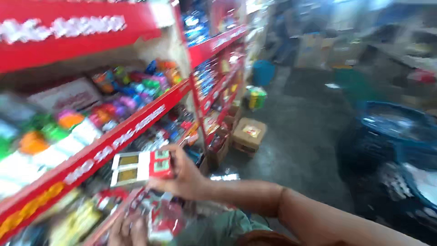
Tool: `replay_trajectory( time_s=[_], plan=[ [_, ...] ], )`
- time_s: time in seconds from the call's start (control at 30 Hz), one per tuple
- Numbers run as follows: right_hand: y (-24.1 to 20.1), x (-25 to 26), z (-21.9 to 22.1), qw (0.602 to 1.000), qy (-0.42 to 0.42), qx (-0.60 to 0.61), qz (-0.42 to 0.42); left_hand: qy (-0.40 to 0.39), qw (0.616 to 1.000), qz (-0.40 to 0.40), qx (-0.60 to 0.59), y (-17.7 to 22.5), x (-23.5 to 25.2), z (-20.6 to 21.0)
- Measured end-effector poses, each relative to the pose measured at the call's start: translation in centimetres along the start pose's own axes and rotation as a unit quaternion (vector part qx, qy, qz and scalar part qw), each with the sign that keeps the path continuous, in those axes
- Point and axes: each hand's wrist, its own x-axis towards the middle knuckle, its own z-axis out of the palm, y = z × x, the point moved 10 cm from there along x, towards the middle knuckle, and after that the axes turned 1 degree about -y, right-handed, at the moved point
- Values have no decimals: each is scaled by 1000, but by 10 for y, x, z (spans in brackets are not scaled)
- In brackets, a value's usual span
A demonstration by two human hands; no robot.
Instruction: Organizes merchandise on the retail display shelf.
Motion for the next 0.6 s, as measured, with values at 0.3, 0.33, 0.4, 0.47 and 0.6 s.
replay_trajectory(
  time_s=[0.3,0.33,0.4,0.47,0.6],
  plan=[
    [68,-57,259,890,-451,-6,67,452,880,-81,118,5,-134,-150],
    [66,-69,289,874,-484,-9,54,492,857,-94,120,4,-156,-163],
    [58,-96,353,840,-542,-11,6,559,813,-108,121,1,-197,-184],
    [51,-122,420,805,-589,-21,-63,602,779,-113,131,-3,-233,-197],
    [70,-132,559,763,-618,-117,-150,645,721,-188,168,-13,-297,-206]
  ],
)
